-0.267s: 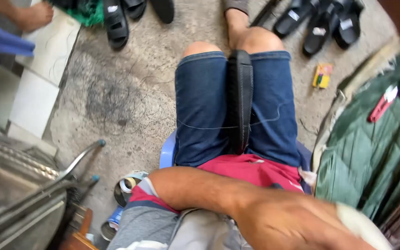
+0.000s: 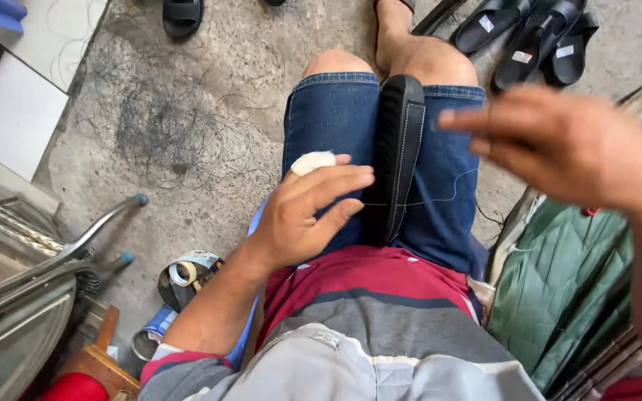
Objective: Hand-sewing a strap onto a black sandal using a needle and thread
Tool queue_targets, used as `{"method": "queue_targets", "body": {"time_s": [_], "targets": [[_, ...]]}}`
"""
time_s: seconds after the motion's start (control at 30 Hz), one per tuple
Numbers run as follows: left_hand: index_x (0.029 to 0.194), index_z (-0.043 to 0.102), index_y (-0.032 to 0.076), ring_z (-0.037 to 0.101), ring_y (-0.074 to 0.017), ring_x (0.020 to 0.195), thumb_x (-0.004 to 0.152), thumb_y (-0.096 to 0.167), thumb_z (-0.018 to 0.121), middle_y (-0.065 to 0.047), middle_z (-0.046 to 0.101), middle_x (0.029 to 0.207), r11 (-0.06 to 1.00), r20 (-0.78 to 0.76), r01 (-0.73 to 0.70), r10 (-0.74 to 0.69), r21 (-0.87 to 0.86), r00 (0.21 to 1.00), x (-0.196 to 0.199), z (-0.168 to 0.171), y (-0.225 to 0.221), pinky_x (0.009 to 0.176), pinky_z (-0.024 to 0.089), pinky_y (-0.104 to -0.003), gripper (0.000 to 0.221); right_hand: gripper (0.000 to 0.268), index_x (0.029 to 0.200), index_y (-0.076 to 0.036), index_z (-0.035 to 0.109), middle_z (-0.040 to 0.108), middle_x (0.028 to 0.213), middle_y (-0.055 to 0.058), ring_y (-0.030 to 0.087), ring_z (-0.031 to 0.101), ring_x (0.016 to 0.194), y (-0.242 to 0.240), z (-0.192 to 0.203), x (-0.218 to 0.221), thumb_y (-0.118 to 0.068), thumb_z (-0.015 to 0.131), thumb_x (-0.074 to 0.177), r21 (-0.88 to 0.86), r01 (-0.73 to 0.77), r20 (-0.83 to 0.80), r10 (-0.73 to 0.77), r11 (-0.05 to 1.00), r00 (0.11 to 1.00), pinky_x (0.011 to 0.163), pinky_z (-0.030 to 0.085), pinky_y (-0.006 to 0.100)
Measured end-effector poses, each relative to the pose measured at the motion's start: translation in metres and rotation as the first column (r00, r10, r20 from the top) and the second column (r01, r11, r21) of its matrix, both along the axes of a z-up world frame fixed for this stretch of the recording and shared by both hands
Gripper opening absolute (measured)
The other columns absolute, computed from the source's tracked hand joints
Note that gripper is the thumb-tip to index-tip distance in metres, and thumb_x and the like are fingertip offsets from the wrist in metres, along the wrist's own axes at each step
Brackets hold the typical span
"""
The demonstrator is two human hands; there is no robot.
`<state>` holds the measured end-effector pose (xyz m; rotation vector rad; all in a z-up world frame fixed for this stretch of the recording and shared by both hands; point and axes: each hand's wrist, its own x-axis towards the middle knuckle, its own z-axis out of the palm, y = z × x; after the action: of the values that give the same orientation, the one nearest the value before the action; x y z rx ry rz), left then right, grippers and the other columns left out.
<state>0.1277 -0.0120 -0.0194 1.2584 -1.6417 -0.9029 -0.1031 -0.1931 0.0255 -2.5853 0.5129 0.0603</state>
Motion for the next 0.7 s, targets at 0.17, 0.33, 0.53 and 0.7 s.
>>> {"method": "queue_targets", "body": {"time_s": [0.17, 0.33, 0.53, 0.7], "targets": [[0.122, 0.051, 0.009, 0.051, -0.035, 0.121, 0.088, 0.019, 0.065, -0.012, 0.05, 0.13, 0.998, 0.246, -0.043, 0.052, -0.042, 0.968, -0.009, -0.032, 0.012, 0.105, 0.037, -0.043, 0.038, 0.041, 0.126, -0.029, 0.051, 0.056, 0.084, -0.002, 0.015, 0.059, 0.069, 0.034, -0.026, -0.009, -0.024, 0.048, 0.085, 0.232, 0.022, -0.115, 0.005, 0.972, 0.993, 0.051, 0.05, 0.034], [0.11, 0.051, 0.014, 0.063, -0.0144, 0.069, 0.083, 0.026, 0.066, -0.007, 0.05, 0.124, 0.978, 0.15, -0.137, 0.114, 0.156, 0.982, -0.038, -0.032, 0.021, 0.066, 0.054, -0.03, 0.033, 0.038, 0.123, -0.026, 0.053, 0.055, 0.095, 0.001, 0.019, 0.059, 0.067, 0.057, -0.042, -0.006, -0.022, 0.048, 0.086, 0.17, -0.094, 0.029, 0.09, 0.981, 0.996, 0.049, 0.049, 0.035], [0.106, 0.054, 0.015, 0.061, -0.0133, 0.07, 0.078, 0.022, 0.071, -0.003, 0.056, 0.105, 0.94, 0.106, -0.296, 0.281, 0.168, 0.954, -0.061, -0.044, 0.03, 0.065, 0.053, -0.026, 0.034, 0.036, 0.122, -0.027, 0.055, 0.056, 0.09, -0.001, 0.019, 0.059, 0.067, 0.063, -0.06, -0.014, -0.022, 0.051, 0.086, 0.093, -0.051, 0.06, 0.046, 0.994, 0.997, 0.054, 0.048, 0.034], [0.109, 0.055, 0.015, 0.06, -0.0128, 0.074, 0.08, 0.022, 0.07, -0.004, 0.059, 0.102, 0.933, 0.116, -0.34, 0.327, 0.121, 0.938, -0.066, -0.05, 0.035, 0.068, 0.052, -0.024, 0.033, 0.039, 0.124, -0.031, 0.053, 0.054, 0.09, -0.003, 0.017, 0.059, 0.066, 0.065, -0.064, -0.016, -0.023, 0.049, 0.086, 0.051, -0.044, 0.011, 0.044, 0.998, 0.999, 0.047, 0.048, 0.034]]}}
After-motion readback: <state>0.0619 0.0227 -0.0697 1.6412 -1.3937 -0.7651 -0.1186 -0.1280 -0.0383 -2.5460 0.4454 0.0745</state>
